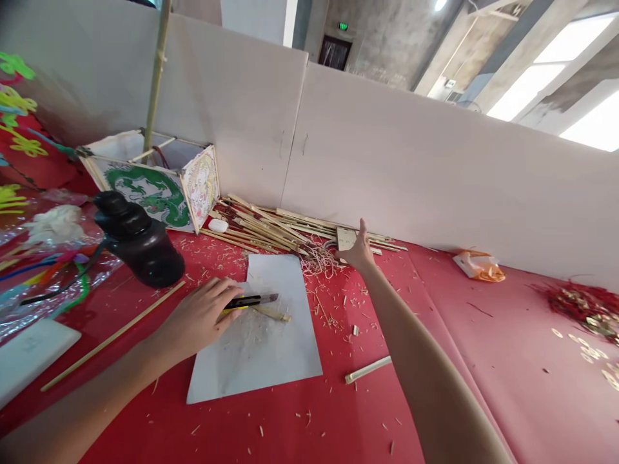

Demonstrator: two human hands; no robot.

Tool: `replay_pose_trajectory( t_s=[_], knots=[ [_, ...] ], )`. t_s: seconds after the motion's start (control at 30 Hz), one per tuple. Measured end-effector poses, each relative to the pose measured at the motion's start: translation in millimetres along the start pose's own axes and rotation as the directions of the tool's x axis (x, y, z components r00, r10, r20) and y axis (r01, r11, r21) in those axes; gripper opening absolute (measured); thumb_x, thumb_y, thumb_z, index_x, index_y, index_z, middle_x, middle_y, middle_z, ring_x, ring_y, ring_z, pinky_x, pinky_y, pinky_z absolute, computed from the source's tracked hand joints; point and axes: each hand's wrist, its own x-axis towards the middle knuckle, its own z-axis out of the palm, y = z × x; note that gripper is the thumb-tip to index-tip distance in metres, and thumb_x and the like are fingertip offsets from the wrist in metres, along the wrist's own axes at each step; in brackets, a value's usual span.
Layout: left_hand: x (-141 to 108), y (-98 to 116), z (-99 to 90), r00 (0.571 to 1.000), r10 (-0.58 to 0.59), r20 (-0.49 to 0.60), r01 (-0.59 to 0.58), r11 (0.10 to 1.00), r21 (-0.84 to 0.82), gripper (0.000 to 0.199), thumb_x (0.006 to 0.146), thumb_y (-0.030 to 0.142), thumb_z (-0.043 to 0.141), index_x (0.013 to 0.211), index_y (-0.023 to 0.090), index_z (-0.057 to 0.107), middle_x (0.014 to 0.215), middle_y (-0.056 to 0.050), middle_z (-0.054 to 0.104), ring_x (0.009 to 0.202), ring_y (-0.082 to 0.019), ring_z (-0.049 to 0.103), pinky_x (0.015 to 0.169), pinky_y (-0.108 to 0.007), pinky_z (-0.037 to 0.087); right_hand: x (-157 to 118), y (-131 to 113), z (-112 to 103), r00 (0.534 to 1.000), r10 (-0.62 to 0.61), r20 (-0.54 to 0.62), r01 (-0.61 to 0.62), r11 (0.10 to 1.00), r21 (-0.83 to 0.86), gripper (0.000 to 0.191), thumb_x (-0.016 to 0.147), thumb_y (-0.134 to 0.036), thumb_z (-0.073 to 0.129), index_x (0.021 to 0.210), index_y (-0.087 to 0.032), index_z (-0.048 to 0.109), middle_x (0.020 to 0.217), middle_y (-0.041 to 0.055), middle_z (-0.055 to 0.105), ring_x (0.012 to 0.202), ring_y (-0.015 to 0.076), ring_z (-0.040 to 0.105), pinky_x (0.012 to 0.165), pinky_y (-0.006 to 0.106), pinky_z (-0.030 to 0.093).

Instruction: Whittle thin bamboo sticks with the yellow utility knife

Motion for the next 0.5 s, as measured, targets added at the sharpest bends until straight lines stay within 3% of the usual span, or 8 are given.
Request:
replay_pose_trajectory(
  t_s=[0.1, 0.27, 0.4, 0.5],
  knots=[
    [0.5, -1.5, 0.1, 0.999, -0.017, 0.031, 0.017, 1.000, -0.008, 0.025, 0.098, 0.031, 0.049, 0.118, 0.023, 0.061, 0.115, -0.007, 0.061, 0.107, -0.025, 0.057, 0.089, -0.041, 0.051, -0.3, 1.5, -1.8, 1.000, 0.016, -0.010, -0.015, 1.000, 0.027, 0.126, 0.062, -0.036, 0.082, 0.162, -0.018, 0.008, 0.158, 0.0240, 0.035, 0.138, 0.0427, 0.043, 0.103, 0.053, 0.042],
    [0.9, -1.8, -1.2, 0.997, -0.047, 0.054, 0.048, 0.999, -0.008, 0.025, 0.097, 0.029, 0.051, 0.118, 0.024, 0.062, 0.115, -0.007, 0.061, 0.102, -0.023, 0.060, 0.085, -0.038, 0.051, -39.3, -15.5, -2.9, 0.978, 0.066, -0.196, -0.055, 0.997, 0.063, 0.071, 0.084, -0.042, 0.061, 0.149, -0.017, 0.044, 0.147, 0.0183, 0.054, 0.128, 0.0356, 0.055, 0.105, 0.052, 0.042],
    [1.1, -2.4, -2.7, 0.998, -0.037, 0.051, 0.035, 0.999, 0.033, 0.022, 0.094, 0.028, 0.056, 0.113, 0.022, 0.065, 0.108, -0.007, 0.062, 0.102, -0.025, 0.059, 0.085, -0.039, 0.051, -111.9, -50.5, 17.3, 0.950, -0.222, -0.220, 0.251, 0.961, 0.114, 0.046, 0.089, -0.036, 0.057, 0.133, -0.022, 0.059, 0.128, 0.0116, 0.067, 0.114, 0.0297, 0.062, 0.096, 0.046, 0.050],
    [0.9, -3.5, -3.0, 0.999, -0.018, 0.041, 0.015, 0.998, 0.063, 0.022, 0.093, 0.029, 0.057, 0.112, 0.019, 0.064, 0.108, -0.009, 0.063, 0.104, -0.027, 0.058, 0.087, -0.040, 0.050, -167.3, -82.6, 40.7, 0.874, -0.476, -0.094, 0.483, 0.873, 0.066, 0.031, 0.092, -0.029, 0.054, 0.119, -0.022, 0.066, 0.119, 0.0103, 0.069, 0.115, 0.0290, 0.059, 0.099, 0.044, 0.048]
  ],
)
